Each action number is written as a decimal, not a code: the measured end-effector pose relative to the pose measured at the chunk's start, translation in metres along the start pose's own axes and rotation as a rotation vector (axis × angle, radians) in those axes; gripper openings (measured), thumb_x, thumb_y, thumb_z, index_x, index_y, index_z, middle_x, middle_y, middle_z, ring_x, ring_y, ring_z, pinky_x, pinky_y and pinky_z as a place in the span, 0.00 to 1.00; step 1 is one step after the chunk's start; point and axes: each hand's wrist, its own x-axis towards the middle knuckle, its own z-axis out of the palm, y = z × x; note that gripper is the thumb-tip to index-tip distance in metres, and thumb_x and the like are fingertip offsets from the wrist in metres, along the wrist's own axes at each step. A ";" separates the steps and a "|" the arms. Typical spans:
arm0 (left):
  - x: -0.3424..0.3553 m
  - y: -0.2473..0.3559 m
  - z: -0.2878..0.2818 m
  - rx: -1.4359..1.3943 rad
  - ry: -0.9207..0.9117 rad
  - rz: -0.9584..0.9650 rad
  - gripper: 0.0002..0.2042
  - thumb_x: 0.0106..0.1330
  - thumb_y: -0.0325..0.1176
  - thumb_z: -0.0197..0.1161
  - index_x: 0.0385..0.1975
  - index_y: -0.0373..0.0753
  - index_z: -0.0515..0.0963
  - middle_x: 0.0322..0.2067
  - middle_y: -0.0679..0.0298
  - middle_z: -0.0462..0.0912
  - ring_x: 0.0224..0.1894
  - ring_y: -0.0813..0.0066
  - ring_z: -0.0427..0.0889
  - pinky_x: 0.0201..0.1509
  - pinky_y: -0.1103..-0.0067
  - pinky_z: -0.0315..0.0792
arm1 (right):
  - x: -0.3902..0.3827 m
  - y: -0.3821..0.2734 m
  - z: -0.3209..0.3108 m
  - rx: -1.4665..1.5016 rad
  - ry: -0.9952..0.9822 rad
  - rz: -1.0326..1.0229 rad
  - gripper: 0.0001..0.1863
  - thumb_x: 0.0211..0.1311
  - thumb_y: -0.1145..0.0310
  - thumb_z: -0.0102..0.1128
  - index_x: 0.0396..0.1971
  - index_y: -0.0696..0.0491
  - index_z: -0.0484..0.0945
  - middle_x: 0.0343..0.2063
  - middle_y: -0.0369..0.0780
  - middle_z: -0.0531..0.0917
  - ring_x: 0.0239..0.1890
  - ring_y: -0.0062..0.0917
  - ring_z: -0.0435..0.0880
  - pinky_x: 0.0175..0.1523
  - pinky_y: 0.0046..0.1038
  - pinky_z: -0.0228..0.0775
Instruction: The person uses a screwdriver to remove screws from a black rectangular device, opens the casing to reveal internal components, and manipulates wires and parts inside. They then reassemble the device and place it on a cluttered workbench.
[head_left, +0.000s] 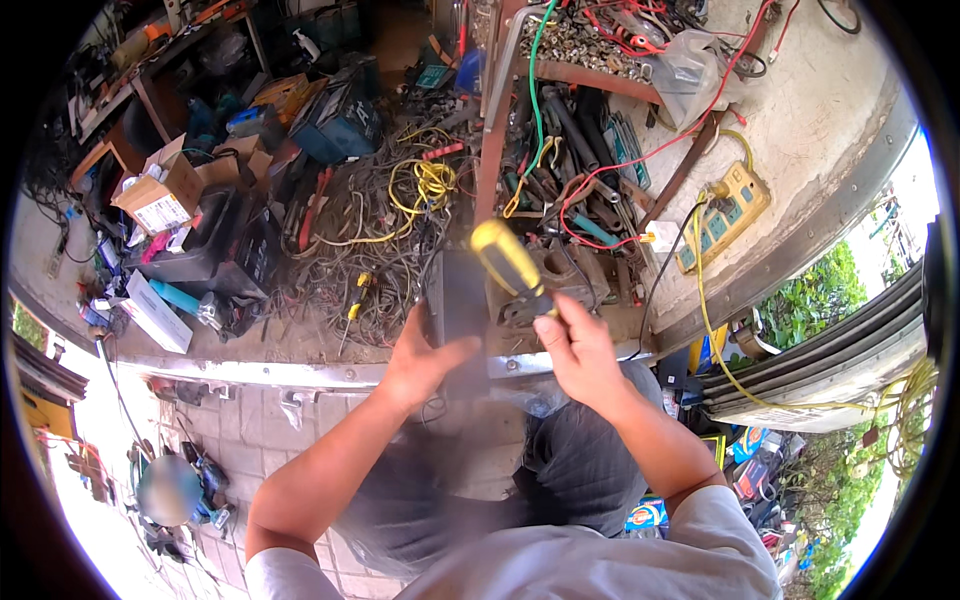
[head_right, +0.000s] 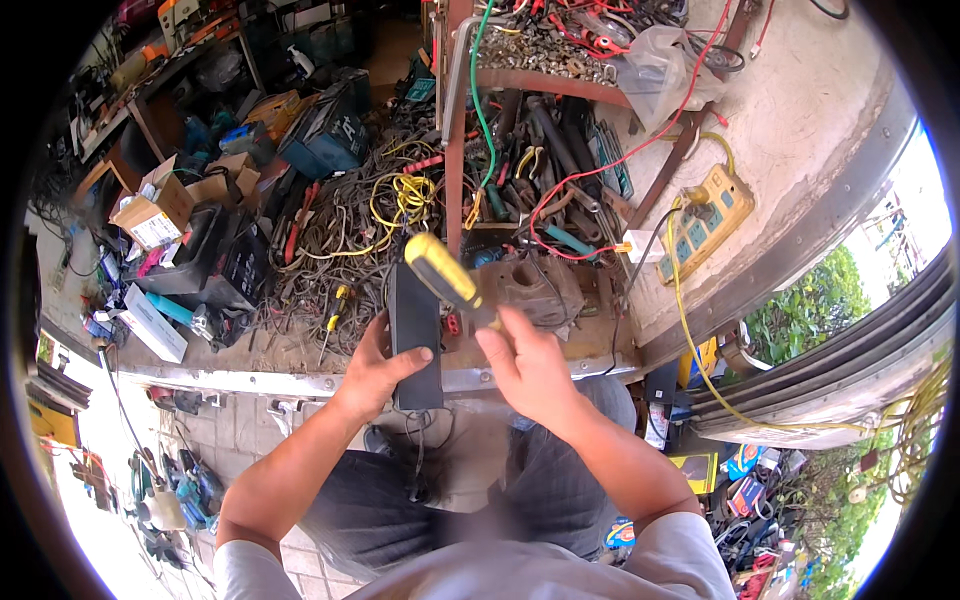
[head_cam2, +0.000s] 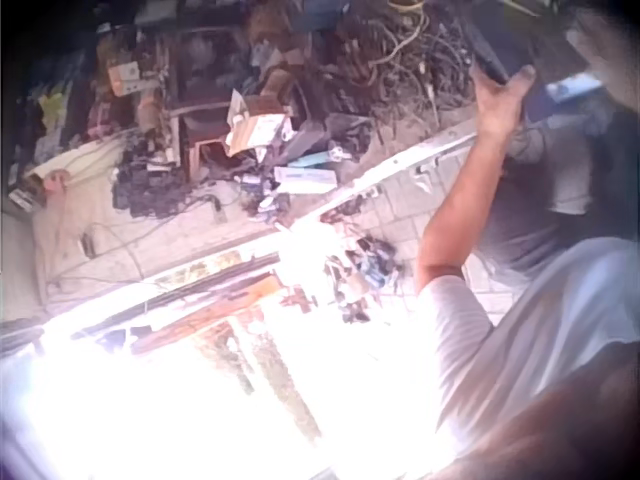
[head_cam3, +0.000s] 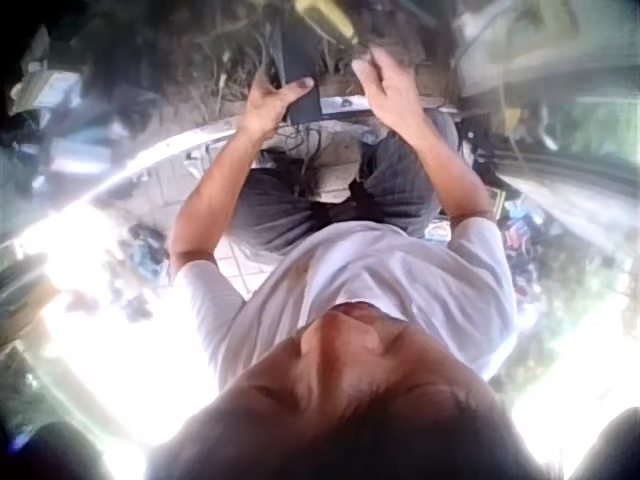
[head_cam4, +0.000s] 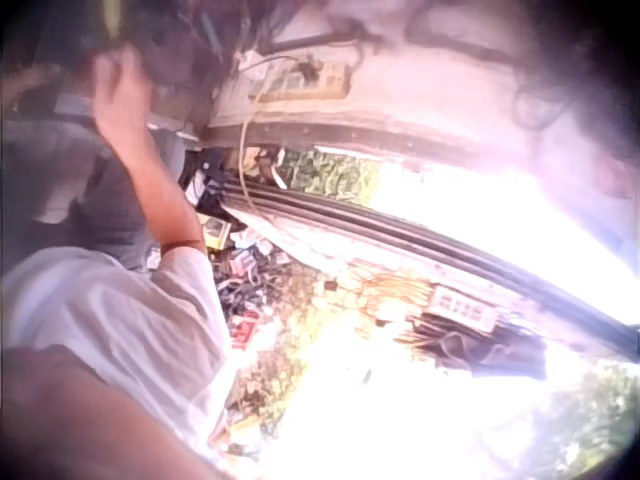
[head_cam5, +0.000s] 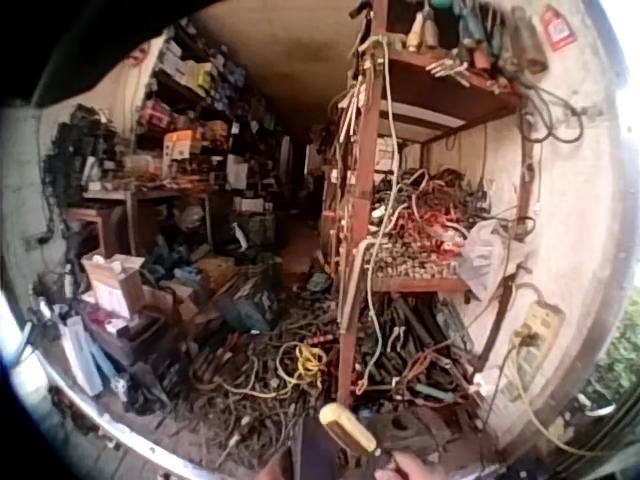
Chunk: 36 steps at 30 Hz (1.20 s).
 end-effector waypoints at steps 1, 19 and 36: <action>-0.008 -0.003 0.001 0.023 -0.018 0.037 0.42 0.56 0.37 0.71 0.64 0.25 0.52 0.54 0.52 0.71 0.55 0.66 0.73 0.58 0.72 0.71 | 0.003 -0.019 -0.008 0.053 0.100 -0.054 0.20 0.69 0.63 0.55 0.53 0.60 0.70 0.22 0.35 0.74 0.23 0.15 0.70 0.28 0.22 0.63; 0.016 -0.020 -0.015 -0.010 0.352 0.010 0.44 0.67 0.61 0.52 0.67 0.25 0.49 0.61 0.49 0.65 0.62 0.65 0.65 0.65 0.74 0.60 | -0.046 -0.043 0.011 0.382 0.369 -0.444 0.20 0.71 0.57 0.50 0.40 0.62 0.72 0.18 0.36 0.71 0.17 0.21 0.66 0.23 0.22 0.55; 0.011 -0.021 -0.021 0.015 0.293 0.076 0.45 0.67 0.59 0.52 0.68 0.24 0.46 0.63 0.48 0.64 0.64 0.63 0.64 0.67 0.75 0.57 | -0.046 -0.014 0.020 0.343 0.101 0.142 0.11 0.68 0.67 0.57 0.42 0.59 0.73 0.23 0.28 0.71 0.25 0.09 0.66 0.28 0.15 0.56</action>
